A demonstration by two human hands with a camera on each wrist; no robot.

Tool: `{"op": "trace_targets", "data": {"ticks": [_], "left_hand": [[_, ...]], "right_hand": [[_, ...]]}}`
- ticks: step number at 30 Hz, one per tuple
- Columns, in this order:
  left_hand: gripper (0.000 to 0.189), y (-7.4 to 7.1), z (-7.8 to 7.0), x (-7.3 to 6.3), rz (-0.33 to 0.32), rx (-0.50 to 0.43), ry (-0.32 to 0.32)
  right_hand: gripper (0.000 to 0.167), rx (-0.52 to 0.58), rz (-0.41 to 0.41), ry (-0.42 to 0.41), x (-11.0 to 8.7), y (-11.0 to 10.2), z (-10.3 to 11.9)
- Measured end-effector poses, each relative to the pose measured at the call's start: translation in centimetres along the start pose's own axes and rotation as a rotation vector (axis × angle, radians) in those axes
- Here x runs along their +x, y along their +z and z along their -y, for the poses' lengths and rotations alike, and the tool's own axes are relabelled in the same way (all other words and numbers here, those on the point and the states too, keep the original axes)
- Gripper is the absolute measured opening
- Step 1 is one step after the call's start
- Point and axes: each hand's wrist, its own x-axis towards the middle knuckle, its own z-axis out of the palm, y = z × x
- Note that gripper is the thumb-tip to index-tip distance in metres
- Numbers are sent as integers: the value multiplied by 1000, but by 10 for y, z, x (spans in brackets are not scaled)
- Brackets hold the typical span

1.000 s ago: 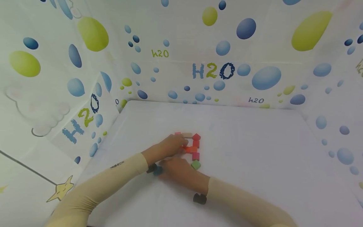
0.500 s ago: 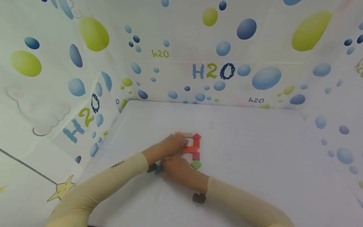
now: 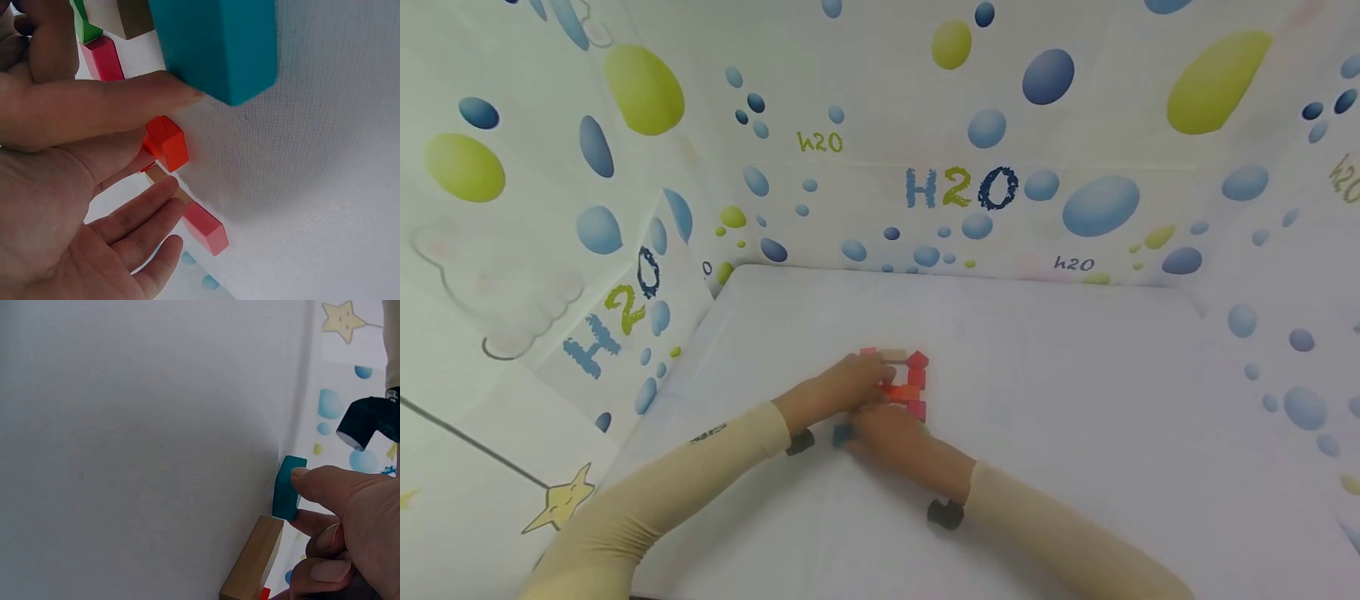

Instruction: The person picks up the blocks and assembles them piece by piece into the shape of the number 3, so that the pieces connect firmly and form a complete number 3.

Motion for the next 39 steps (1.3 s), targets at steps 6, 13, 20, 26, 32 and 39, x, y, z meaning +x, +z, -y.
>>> {"op": "trace_targets", "data": {"ticks": [6, 13, 20, 26, 32, 39], "left_hand": [[11, 0, 0, 0, 5, -40, -2], [14, 3, 3, 1, 3, -41, 2], [13, 7, 6, 4, -10, -37, 13], [15, 8, 5, 5, -6, -42, 3], [16, 7, 6, 3, -4, -48, -5], [15, 6, 5, 3, -6, -46, 1]], "right_hand": [[40, 9, 10, 54, -2, 0, -8], [39, 30, -10, 65, -4, -1, -12], [38, 51, -31, 69, -6, -1, -14], [40, 47, -41, 79, -8, 1, -15], [41, 63, -40, 86, -7, 3, -15], [41, 51, -41, 101, -7, 6, -14]]}}
